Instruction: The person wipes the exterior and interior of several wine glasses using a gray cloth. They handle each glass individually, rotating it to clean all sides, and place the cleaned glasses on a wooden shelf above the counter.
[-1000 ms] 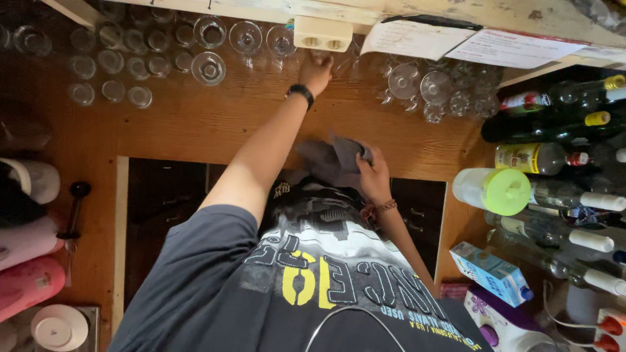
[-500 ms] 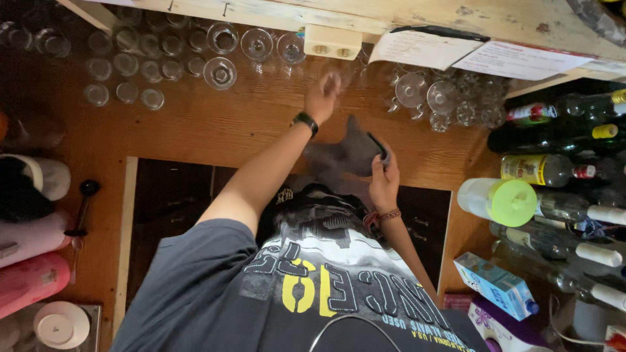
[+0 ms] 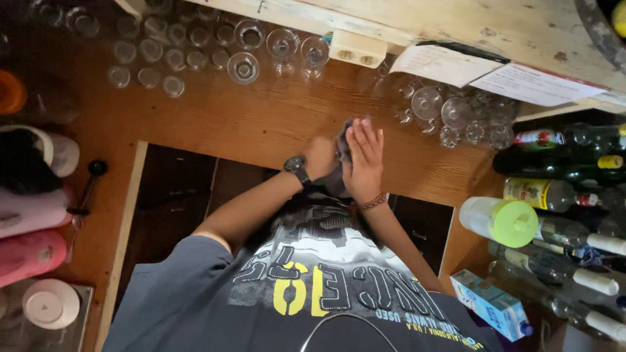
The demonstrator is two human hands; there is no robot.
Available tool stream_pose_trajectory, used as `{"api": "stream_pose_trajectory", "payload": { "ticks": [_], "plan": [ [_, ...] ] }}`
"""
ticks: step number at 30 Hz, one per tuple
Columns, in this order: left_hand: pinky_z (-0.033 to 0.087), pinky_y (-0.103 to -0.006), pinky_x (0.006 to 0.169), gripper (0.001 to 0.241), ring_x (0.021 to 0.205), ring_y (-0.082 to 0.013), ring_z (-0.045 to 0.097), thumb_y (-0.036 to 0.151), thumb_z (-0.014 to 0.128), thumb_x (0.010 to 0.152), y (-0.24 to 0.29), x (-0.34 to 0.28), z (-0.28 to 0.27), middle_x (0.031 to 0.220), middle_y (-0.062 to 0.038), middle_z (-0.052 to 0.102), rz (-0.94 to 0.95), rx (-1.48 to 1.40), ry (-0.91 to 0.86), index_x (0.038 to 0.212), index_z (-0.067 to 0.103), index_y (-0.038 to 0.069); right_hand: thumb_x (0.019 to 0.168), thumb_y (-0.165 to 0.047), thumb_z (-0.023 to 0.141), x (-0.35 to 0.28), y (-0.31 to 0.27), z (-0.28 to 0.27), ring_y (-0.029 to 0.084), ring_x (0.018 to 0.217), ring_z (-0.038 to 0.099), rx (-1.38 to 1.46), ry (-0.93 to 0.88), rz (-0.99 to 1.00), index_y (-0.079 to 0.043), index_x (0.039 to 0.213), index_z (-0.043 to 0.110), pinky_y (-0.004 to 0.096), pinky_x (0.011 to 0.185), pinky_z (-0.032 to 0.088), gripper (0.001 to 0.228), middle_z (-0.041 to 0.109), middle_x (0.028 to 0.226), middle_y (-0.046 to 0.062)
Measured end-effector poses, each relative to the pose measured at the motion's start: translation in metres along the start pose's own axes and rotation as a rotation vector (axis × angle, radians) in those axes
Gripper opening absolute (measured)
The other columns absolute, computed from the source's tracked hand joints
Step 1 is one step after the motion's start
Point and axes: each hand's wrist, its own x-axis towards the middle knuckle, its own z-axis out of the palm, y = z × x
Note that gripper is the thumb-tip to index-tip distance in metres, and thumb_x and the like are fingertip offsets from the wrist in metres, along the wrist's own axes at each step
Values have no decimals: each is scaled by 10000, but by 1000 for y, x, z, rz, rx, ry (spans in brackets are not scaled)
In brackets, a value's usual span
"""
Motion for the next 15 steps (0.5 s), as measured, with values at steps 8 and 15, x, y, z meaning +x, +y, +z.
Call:
{"api": "stream_pose_trajectory", "payload": {
  "ticks": [8, 15],
  "plan": [
    [560, -466, 769, 250, 907, -424, 699, 107, 695, 946, 1, -10, -45, 1039, -226, 730, 86, 96, 422, 1188, 679, 47, 1076, -302, 546, 2, -5, -21, 211, 1082, 606, 557, 266, 113, 104, 1184, 543, 350, 973, 473, 420, 629, 1170, 166],
    [570, -457, 740, 274, 895, -406, 703, 134, 692, 951, 40, -12, -107, 1019, -219, 720, 70, 111, 295, 1210, 676, 45, 1191, -390, 540, -13, 53, 0, 55, 747, 419, 1153, 354, 608, -39, 890, 505, 264, 700, 379, 463, 479, 790, -78]
  ]
}}
